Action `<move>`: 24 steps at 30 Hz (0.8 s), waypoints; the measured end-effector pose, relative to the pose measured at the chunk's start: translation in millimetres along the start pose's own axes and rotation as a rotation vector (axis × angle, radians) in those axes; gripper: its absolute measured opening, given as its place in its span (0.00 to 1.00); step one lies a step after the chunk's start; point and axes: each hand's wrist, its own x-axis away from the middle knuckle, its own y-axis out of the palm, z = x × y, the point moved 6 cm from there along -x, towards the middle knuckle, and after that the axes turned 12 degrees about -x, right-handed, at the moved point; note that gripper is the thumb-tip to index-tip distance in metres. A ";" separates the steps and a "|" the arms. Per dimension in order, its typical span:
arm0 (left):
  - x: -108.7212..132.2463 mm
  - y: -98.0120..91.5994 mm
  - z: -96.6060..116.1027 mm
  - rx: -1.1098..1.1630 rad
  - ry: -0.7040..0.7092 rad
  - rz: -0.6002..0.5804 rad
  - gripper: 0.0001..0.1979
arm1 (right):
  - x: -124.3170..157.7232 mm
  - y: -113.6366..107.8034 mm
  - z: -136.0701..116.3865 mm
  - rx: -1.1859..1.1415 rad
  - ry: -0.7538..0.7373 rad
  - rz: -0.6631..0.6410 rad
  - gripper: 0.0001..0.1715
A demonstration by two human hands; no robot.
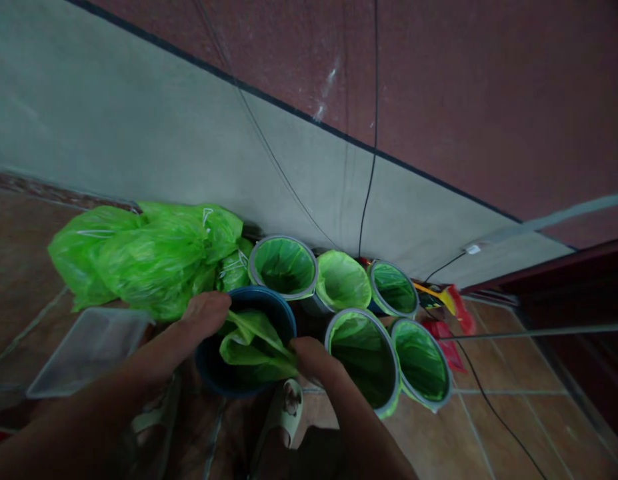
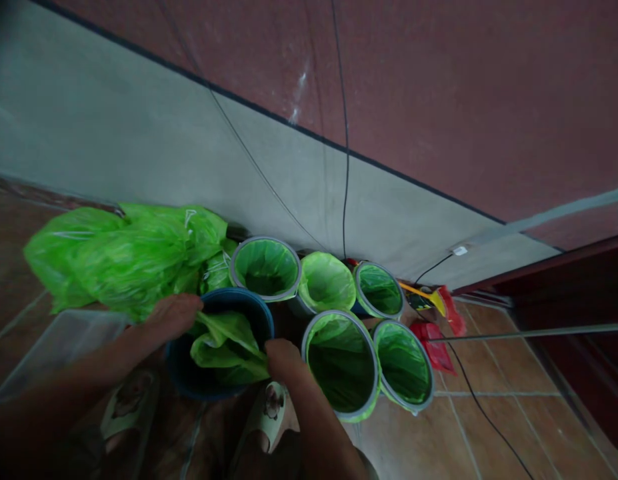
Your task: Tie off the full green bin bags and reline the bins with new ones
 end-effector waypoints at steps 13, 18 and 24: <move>1.1 -13.7 44.0 -0.072 0.172 0.151 0.24 | -18.3 -19.7 -47.4 -0.260 -0.094 0.265 0.17; -3.2 -17.3 37.2 -0.037 0.173 0.244 0.18 | -22.1 -8.4 -42.9 -0.613 -0.213 0.077 0.10; -8.2 -10.7 28.5 0.016 0.128 0.190 0.31 | -22.9 -25.0 -16.0 -0.709 -0.100 0.200 0.15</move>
